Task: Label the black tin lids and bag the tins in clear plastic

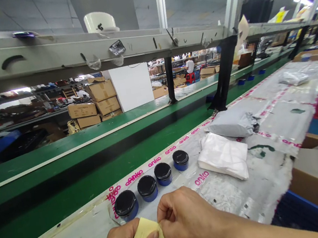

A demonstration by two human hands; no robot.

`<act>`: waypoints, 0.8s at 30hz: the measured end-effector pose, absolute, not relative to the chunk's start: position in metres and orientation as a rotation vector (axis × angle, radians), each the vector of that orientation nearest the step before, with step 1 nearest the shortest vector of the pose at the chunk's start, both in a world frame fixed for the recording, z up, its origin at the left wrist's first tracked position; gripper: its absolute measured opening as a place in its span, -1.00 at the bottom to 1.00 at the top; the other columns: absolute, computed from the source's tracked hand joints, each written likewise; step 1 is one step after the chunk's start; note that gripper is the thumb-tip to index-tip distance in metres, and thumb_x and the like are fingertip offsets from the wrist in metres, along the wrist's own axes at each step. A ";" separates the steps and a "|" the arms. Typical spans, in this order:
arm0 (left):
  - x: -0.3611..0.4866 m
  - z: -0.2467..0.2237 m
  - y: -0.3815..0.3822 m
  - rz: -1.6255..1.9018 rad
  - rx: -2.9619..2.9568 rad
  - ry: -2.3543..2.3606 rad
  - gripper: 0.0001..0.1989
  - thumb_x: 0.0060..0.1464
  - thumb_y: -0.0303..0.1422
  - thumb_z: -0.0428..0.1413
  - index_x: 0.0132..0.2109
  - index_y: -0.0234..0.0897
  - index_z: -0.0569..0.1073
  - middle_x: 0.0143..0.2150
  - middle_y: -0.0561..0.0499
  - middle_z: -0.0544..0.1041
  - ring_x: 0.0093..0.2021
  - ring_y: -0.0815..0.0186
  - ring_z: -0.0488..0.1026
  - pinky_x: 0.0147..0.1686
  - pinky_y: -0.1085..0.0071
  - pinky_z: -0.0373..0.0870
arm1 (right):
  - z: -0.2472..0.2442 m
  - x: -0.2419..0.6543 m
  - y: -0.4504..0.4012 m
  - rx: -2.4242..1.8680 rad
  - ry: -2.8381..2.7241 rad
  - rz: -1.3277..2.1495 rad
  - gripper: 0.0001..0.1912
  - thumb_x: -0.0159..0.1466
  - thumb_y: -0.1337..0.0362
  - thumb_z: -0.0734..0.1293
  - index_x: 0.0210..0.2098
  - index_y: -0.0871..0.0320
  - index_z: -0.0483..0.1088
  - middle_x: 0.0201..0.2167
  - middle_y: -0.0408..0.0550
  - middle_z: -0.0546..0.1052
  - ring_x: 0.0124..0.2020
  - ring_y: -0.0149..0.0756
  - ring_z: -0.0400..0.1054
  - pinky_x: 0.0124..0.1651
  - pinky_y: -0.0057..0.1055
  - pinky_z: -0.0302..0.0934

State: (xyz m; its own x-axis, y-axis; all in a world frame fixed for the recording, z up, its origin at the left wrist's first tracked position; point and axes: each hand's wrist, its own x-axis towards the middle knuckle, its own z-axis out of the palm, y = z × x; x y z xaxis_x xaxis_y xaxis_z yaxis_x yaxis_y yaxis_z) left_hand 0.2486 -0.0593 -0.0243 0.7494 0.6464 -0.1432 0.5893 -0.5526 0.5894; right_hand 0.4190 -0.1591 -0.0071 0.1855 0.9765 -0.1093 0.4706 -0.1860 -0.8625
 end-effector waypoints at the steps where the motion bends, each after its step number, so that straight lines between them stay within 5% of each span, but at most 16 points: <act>1: 0.249 -0.024 -0.060 0.112 2.349 0.945 -0.66 0.14 -0.14 -0.03 -0.50 -0.23 0.28 -0.53 0.04 0.39 -0.47 0.31 0.30 -0.48 0.38 0.02 | -0.006 0.418 -0.160 -1.793 -1.385 0.895 -0.80 0.12 0.45 0.27 -0.41 0.15 0.54 -0.49 -0.21 0.58 -0.44 -0.38 0.42 -0.47 -0.59 0.13; 11: 0.252 -0.015 -0.067 0.048 2.672 1.064 -0.82 0.14 -0.31 0.02 -0.35 -0.21 0.49 -0.43 -0.05 0.59 -0.34 0.10 0.56 -0.40 0.30 0.09 | -0.010 0.410 -0.155 -1.845 -1.376 0.815 -0.77 0.11 0.46 0.26 -0.41 0.14 0.55 -0.49 -0.21 0.59 -0.45 -0.40 0.40 -0.43 -0.57 0.13; 24: 0.258 0.000 -0.066 -0.103 2.581 1.094 -0.82 0.09 -0.34 0.04 -0.33 -0.24 0.53 -0.40 -0.07 0.60 -0.32 0.11 0.56 -0.44 0.36 0.12 | -0.024 0.413 -0.154 -1.709 -1.199 1.012 -0.78 0.01 0.49 0.23 -0.45 0.19 0.50 -0.51 -0.21 0.54 -0.44 -0.41 0.33 -0.43 -0.56 0.12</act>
